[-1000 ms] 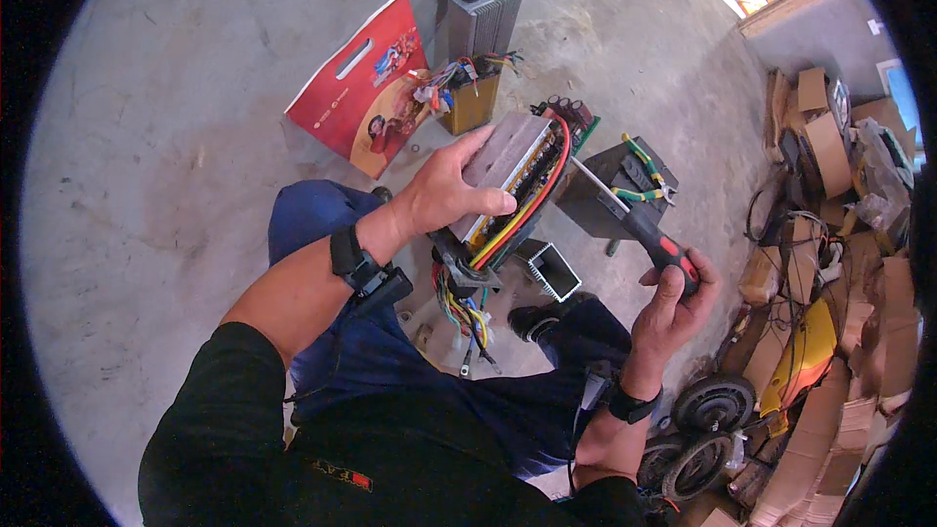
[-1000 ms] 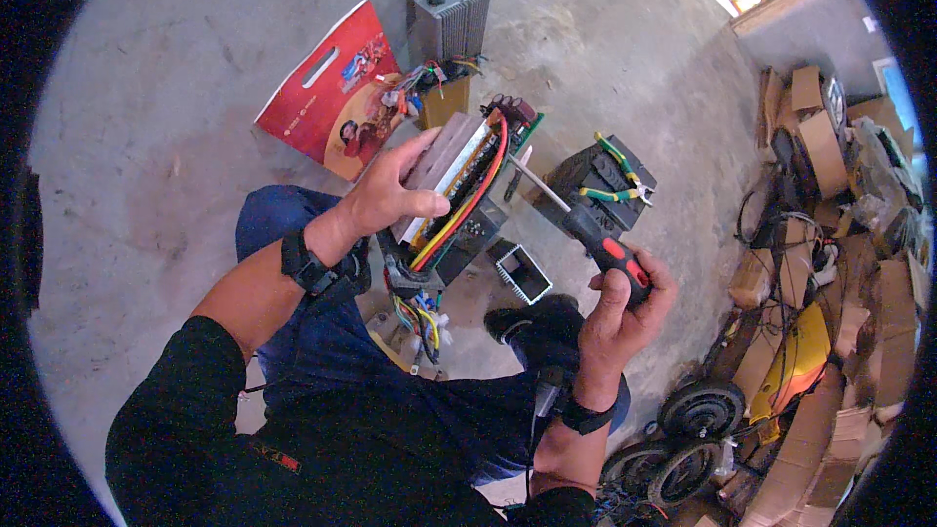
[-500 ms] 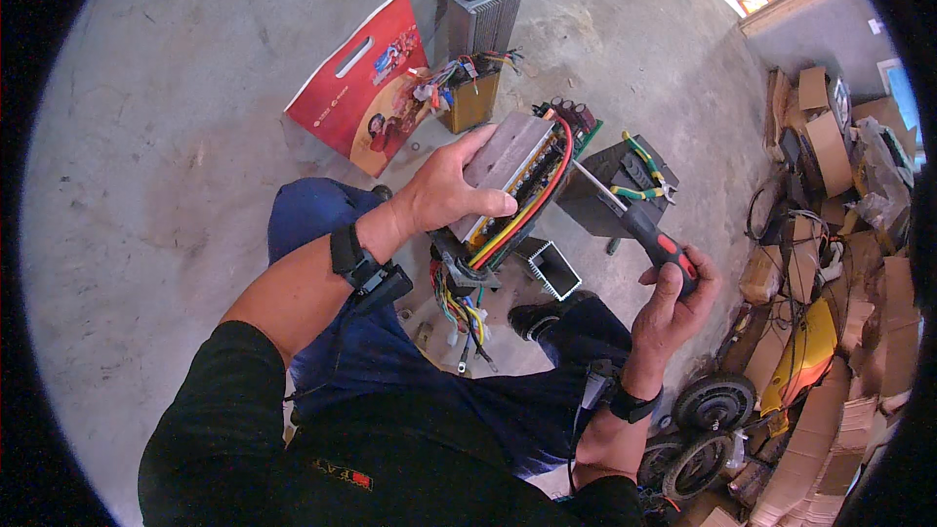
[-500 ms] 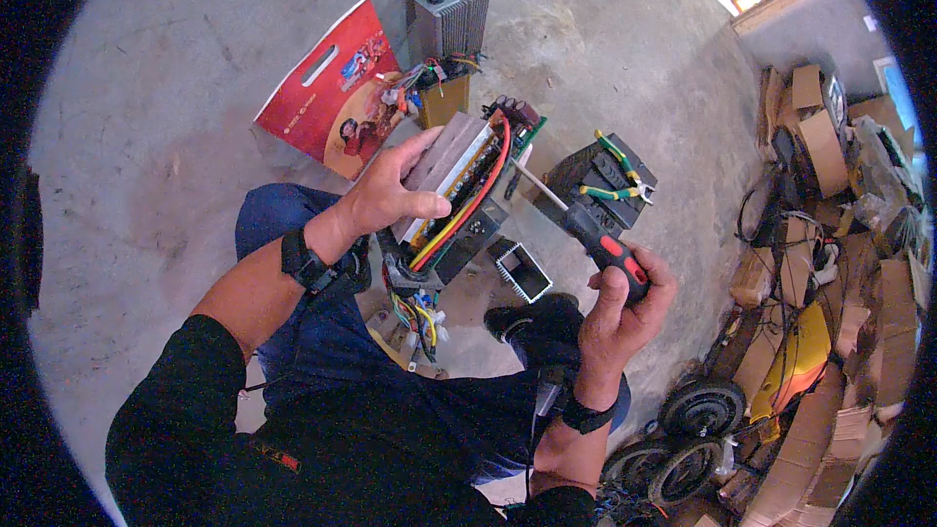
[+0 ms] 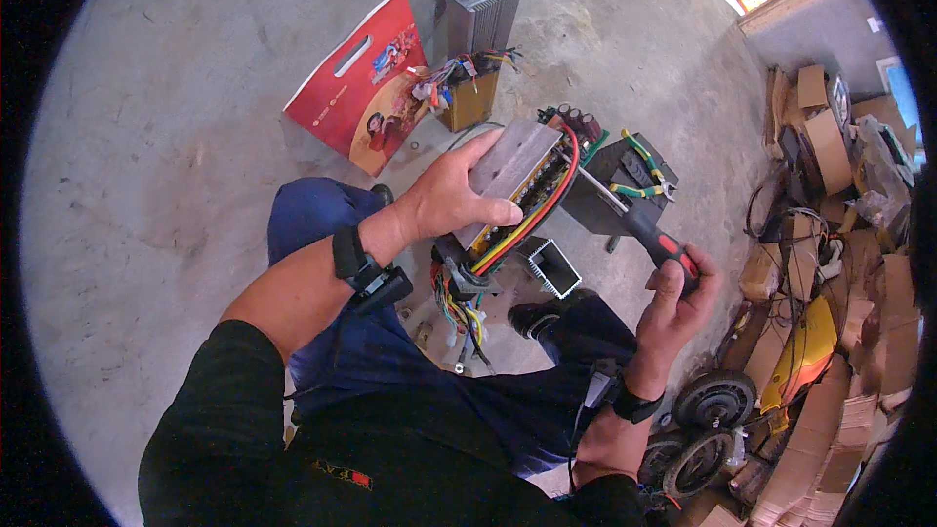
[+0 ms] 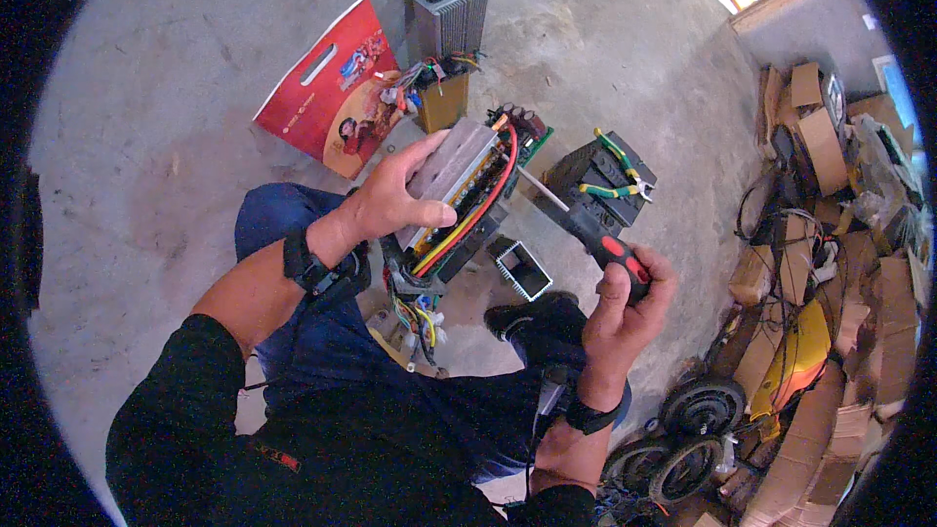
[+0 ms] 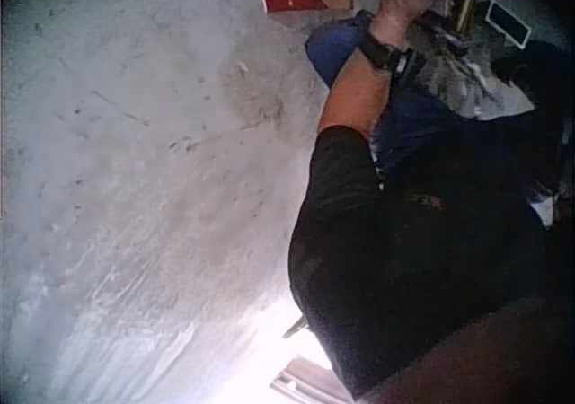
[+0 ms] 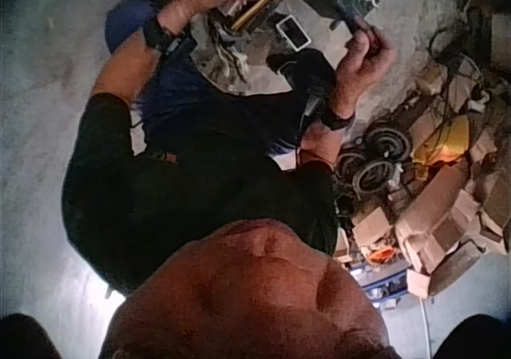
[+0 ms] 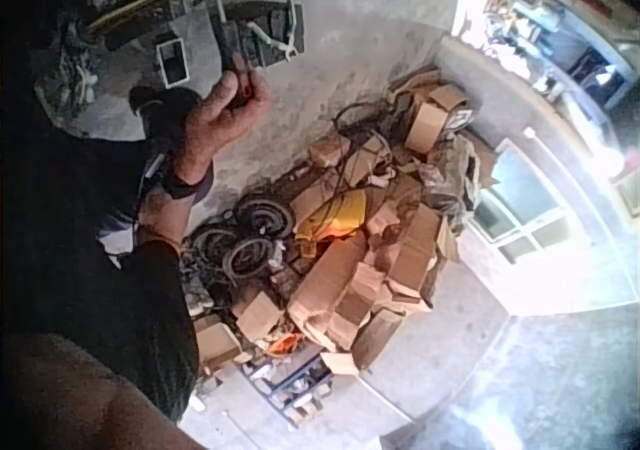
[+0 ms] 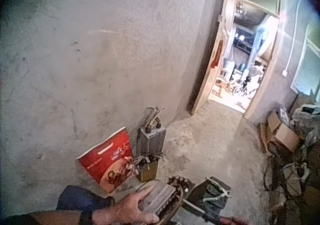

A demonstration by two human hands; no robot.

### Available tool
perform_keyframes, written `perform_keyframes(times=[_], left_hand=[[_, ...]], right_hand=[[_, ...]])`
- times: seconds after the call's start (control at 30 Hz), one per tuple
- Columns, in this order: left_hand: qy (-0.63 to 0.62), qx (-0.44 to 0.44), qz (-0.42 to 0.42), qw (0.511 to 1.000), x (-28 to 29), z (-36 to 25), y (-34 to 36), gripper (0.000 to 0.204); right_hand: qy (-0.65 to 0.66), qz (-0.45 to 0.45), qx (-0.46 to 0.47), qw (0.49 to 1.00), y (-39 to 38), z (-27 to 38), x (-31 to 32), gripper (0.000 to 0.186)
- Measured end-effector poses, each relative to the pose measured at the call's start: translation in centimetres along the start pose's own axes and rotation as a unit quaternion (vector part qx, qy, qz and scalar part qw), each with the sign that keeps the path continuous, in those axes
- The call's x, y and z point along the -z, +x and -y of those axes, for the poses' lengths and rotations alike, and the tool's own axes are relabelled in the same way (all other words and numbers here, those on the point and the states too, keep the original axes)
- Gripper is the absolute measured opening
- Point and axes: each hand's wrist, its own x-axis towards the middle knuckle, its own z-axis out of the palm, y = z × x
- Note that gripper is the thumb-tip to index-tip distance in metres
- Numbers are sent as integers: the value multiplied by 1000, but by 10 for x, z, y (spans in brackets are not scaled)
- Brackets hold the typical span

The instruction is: Repairing an electronic component using a screwdriver.

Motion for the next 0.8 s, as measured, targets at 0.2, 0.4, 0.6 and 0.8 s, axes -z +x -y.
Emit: perform_keyframes(times=[0.2, 0.4, 0.6, 0.8], left_hand=[[0, 11, -17, 1000, 0, 0, 2, 107], [-17, -4, -29, 999, 4, 10, 4, 110], [-23, -14, -20, 999, 4, 13, 5, 112], [9, -4, -17, 1000, 5, 7, 4, 111]], right_hand=[[35, -28, -6, 999, 5, -1, -2, 28], [26, -20, 4, 999, 6, -3, 1, 30], [31, -22, -1, 999, 5, -3, -1, 27], [26, -22, -2, 999, 4, -3, 1, 27]])
